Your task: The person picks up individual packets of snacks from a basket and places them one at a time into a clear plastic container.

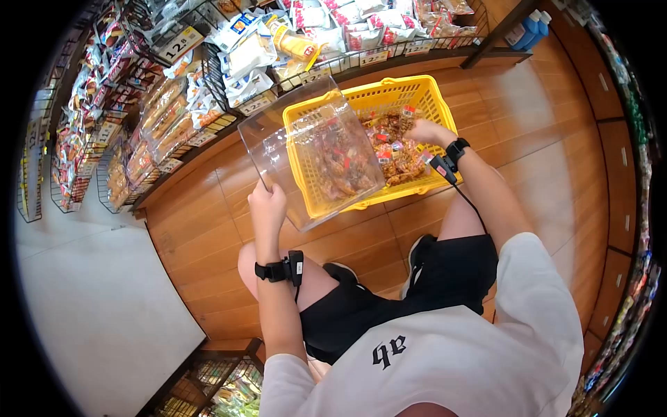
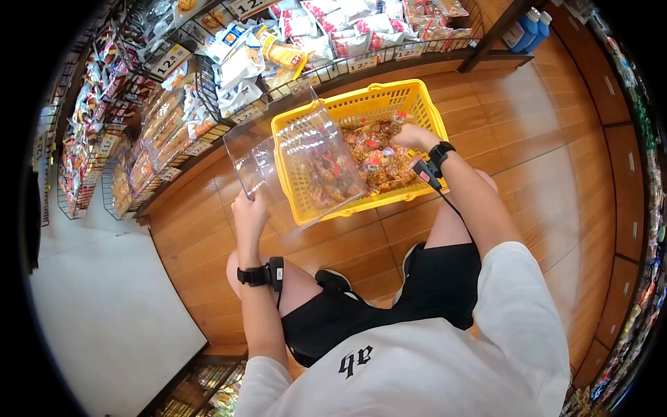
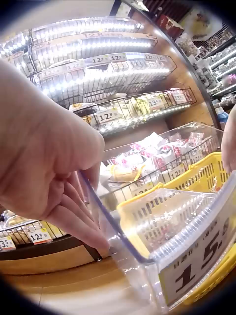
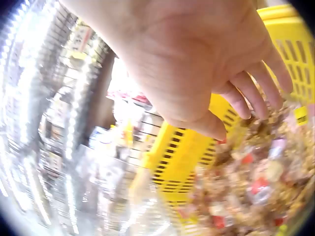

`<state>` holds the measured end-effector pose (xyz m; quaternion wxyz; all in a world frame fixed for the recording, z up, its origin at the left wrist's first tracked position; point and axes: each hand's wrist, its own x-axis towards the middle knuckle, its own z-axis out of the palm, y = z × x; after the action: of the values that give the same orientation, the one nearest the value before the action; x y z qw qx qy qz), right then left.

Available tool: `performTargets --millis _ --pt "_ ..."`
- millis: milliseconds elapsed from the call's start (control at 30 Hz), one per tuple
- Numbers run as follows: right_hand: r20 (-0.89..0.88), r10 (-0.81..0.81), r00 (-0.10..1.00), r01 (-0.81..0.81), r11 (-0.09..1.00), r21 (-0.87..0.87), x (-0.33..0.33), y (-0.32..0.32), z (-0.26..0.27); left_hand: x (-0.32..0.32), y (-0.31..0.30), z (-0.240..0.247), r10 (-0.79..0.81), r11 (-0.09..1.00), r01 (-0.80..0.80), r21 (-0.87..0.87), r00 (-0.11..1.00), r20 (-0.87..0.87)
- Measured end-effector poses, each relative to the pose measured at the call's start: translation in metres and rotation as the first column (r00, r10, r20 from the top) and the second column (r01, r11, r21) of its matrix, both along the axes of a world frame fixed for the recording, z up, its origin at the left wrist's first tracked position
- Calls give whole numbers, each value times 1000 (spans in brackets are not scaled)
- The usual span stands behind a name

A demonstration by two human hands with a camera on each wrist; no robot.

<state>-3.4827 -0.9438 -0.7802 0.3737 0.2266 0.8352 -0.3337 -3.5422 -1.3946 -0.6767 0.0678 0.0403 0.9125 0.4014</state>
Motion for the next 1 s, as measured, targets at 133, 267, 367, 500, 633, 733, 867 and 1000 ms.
performTargets --millis 133,267,367,500,633,733,867,1000 --pt "288 249 925 -306 936 173 26 9 -68 4 10 7 -46 998 44 -47 998 -44" --pt "200 190 961 -251 905 343 31 -5 -68 2 10 12 -41 993 28 -116 993 -113" --pt "179 151 972 -194 947 256 26 -8 -51 -3 3 2 -96 992 80 -101 983 -159" --pt "117 160 980 -165 986 37 9 -8 1 0 9 23 -66 994 62 -89 997 -41" --pt "-473 130 871 -168 985 -37 -2 -2 62 -4 -4 6 -91 995 87 -50 992 -88" --pt "-796 -19 605 -24 999 -42 -1 -46 174 -4 -5 10 -64 998 65 5 994 -93" --pt "-836 -79 543 -127 976 -174 -4 -127 258 -5 -1 23 -40 999 40 -30 999 5" --pt "-881 281 380 -426 899 103 -40 -194 193 -4 -1 27 -48 999 49 -20 998 33"
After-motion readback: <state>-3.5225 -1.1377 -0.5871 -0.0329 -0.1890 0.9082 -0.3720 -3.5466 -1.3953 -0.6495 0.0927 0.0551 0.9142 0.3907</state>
